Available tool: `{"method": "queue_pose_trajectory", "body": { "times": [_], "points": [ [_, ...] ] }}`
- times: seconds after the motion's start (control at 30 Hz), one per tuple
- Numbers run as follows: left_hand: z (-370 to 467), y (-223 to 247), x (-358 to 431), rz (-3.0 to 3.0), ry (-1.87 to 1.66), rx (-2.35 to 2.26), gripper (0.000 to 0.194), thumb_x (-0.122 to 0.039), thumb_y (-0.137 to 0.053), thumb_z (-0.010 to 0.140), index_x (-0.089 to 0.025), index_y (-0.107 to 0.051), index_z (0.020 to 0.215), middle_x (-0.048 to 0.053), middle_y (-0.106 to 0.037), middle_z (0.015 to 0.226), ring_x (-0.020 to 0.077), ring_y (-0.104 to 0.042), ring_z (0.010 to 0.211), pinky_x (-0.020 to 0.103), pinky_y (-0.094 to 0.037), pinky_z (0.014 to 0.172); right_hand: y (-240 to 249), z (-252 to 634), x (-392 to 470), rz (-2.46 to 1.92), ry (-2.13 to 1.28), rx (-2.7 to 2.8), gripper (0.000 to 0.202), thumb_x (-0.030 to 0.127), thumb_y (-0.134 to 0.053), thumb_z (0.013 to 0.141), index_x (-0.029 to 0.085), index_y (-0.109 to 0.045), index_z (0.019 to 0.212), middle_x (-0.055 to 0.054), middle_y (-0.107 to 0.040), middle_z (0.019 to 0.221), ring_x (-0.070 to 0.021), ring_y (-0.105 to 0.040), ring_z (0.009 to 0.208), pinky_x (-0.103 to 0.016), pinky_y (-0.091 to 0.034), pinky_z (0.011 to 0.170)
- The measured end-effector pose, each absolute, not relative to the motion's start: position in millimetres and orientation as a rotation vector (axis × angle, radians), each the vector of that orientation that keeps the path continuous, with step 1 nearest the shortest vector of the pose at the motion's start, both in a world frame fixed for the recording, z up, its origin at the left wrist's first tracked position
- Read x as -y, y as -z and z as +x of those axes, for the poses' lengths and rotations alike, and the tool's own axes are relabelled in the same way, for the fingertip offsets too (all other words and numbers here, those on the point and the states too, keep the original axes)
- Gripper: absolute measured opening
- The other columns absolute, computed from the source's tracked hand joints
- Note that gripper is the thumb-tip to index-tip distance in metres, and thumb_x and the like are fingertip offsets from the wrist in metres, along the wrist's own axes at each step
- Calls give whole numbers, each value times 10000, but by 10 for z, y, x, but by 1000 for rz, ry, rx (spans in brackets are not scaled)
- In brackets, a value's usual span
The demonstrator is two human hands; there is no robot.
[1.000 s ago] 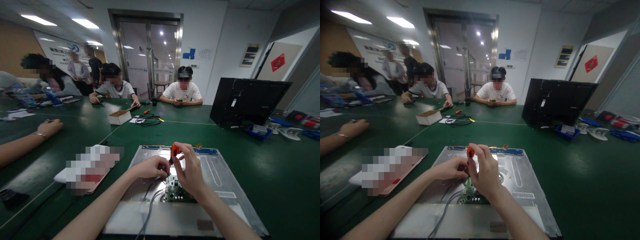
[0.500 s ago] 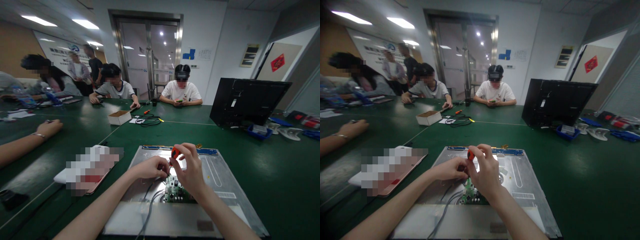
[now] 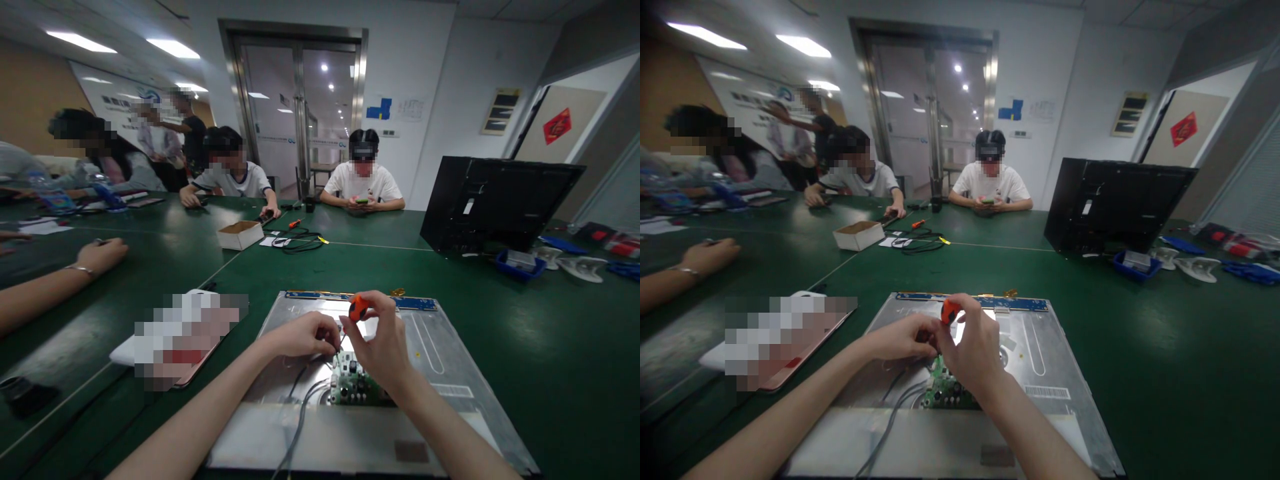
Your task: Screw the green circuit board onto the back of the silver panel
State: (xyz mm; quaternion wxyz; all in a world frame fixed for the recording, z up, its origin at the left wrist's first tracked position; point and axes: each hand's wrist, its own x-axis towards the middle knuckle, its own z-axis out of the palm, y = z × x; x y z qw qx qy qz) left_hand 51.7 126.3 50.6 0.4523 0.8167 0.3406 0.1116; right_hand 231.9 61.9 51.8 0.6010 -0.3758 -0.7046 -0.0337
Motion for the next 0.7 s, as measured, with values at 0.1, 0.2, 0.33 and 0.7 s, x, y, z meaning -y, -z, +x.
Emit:
{"method": "queue_pose_trajectory", "body": {
  "times": [0.1,0.2,0.33,0.7],
  "points": [
    [519,-506,-1265,2021,-284,-834,64,-181,-686,674,-174,-694,737,-26,-600,664,148,-522,663,227,-401,602,-550,2319,-609,-819,50,1657,346,215,-564,935,244,-420,1248,-82,-658,1031,-187,-672,791,-319,-585,626],
    [523,-514,-1256,2011,-291,-824,51,-168,-673,678,-173,-683,728,-27,-605,668,145,-522,662,223,-403,600,-593,2327,-600,-787,56,1678,327,188,-549,939,252,-455,1245,-111,-605,1133,-208,-658,900,-311,-583,617],
    [529,-530,-1246,2025,-277,-837,58,-174,-678,687,-171,-688,745,-25,-604,674,147,-520,661,217,-398,582,-614,2340,-589,-838,56,1709,345,169,-503,956,266,-500,1287,-106,-577,1152,-204,-656,870,-335,-596,633],
    [515,-503,-1257,2039,-281,-825,81,-171,-664,697,-171,-692,774,-14,-637,732,153,-541,692,240,-407,641,-589,2331,-612,-808,3,1668,393,196,-597,917,266,-447,1273,-44,-628,973,-182,-639,785,-291,-571,595]
  ]
}}
